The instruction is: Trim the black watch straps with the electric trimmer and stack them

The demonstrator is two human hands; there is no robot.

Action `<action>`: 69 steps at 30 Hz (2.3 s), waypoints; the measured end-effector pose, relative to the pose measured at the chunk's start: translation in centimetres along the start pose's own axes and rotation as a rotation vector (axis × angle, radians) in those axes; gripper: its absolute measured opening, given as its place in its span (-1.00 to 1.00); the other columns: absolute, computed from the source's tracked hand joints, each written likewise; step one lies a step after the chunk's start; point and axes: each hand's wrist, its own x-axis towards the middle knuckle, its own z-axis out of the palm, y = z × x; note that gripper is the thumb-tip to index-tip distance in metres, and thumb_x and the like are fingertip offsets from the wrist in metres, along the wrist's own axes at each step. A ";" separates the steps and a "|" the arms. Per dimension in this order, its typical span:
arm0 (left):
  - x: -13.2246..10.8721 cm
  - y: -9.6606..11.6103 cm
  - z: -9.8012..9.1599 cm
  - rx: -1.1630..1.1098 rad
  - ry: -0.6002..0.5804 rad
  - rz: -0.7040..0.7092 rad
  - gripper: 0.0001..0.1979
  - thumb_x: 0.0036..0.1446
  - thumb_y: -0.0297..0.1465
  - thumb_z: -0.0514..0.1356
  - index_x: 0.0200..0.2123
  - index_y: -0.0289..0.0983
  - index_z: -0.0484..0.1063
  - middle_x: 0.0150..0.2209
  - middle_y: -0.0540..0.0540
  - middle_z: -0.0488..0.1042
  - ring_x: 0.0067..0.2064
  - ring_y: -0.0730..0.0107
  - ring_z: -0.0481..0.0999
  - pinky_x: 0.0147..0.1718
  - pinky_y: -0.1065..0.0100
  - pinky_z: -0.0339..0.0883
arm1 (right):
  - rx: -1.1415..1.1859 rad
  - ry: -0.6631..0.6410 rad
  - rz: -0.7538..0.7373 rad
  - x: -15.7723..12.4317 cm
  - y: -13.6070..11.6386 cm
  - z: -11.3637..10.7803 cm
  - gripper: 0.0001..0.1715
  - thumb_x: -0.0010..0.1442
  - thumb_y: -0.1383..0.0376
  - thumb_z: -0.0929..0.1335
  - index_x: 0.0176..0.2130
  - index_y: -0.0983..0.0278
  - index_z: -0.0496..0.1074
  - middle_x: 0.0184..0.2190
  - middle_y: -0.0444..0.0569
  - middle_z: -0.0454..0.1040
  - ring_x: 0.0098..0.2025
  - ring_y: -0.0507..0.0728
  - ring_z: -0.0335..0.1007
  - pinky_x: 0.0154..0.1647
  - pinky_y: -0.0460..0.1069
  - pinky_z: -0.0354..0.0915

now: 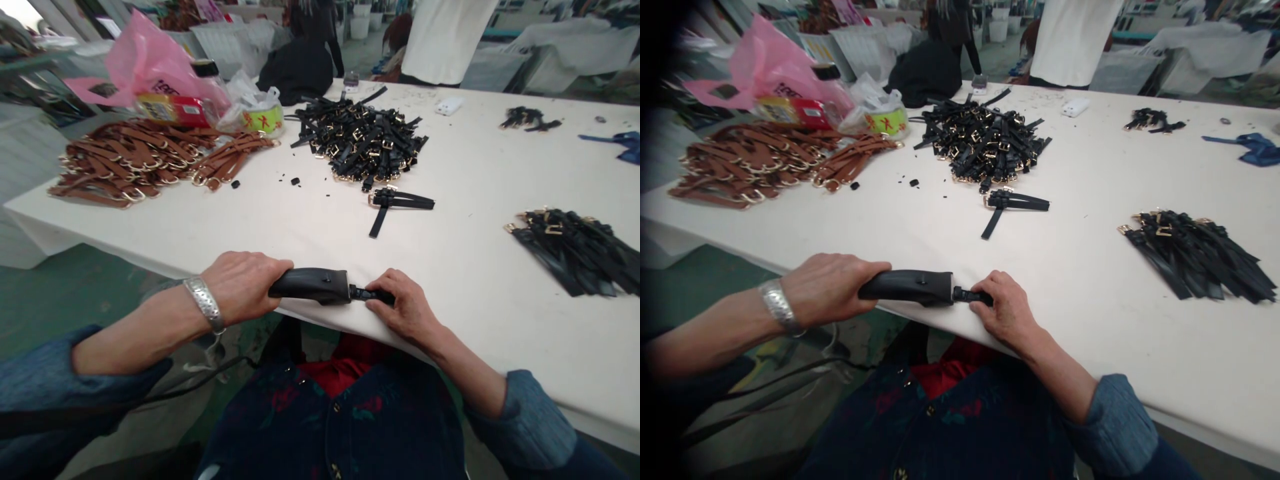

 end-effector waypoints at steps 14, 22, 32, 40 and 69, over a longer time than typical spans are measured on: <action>-0.6 1.5 -0.2 0.049 0.082 -0.044 -0.71 0.01 -0.23 0.01 -0.22 -0.14 0.38 -0.41 -0.13 0.55 -0.41 0.11 0.51 -0.51 0.26 0.16 | 0.054 0.027 0.013 0.2 0.2 0.1 -0.79 0.01 0.38 0.39 -0.26 0.24 0.48 -0.35 -0.04 0.42 -0.23 0.13 0.31 -0.18 0.04 0.24; -1.2 4.2 -2.8 0.129 -0.036 0.078 -0.80 0.01 -0.34 0.07 -0.24 -0.15 0.34 -0.33 -0.13 0.55 -0.36 0.10 0.52 -0.51 0.25 0.16 | 0.120 0.039 0.044 0.0 -0.4 -0.4 -0.57 -0.05 0.45 0.36 -0.12 0.27 0.36 -0.33 -0.05 0.43 -0.27 0.10 0.32 -0.16 0.04 0.26; 1.9 4.8 -3.5 0.136 -0.001 0.085 -0.74 -0.02 -0.32 0.04 -0.23 -0.18 0.38 -0.36 -0.16 0.55 -0.30 0.10 0.53 -0.41 0.24 0.24 | 0.273 0.009 0.099 0.0 0.4 -0.6 -0.49 0.00 0.47 0.32 -0.03 0.20 0.26 -0.28 -0.09 0.44 -0.24 0.07 0.36 -0.15 0.02 0.27; 1.0 2.7 -1.1 0.058 0.032 0.071 -0.76 -0.02 -0.30 0.03 -0.27 -0.17 0.39 -0.41 -0.15 0.54 -0.39 0.12 0.52 -0.48 0.26 0.22 | 0.316 -0.041 0.087 -0.2 0.6 -0.7 -0.46 0.01 0.47 0.32 0.01 0.18 0.25 -0.28 -0.10 0.45 -0.23 0.06 0.37 -0.15 0.01 0.27; -0.3 1.0 -0.4 0.047 0.039 0.017 -0.74 -0.03 -0.25 0.04 -0.26 -0.12 0.40 -0.46 -0.11 0.52 -0.43 0.12 0.50 -0.51 0.26 0.15 | 0.342 -0.053 0.070 0.1 0.8 -0.9 -0.28 0.00 0.48 0.32 0.16 0.23 0.16 -0.29 -0.09 0.46 -0.30 0.04 0.33 -0.15 0.01 0.26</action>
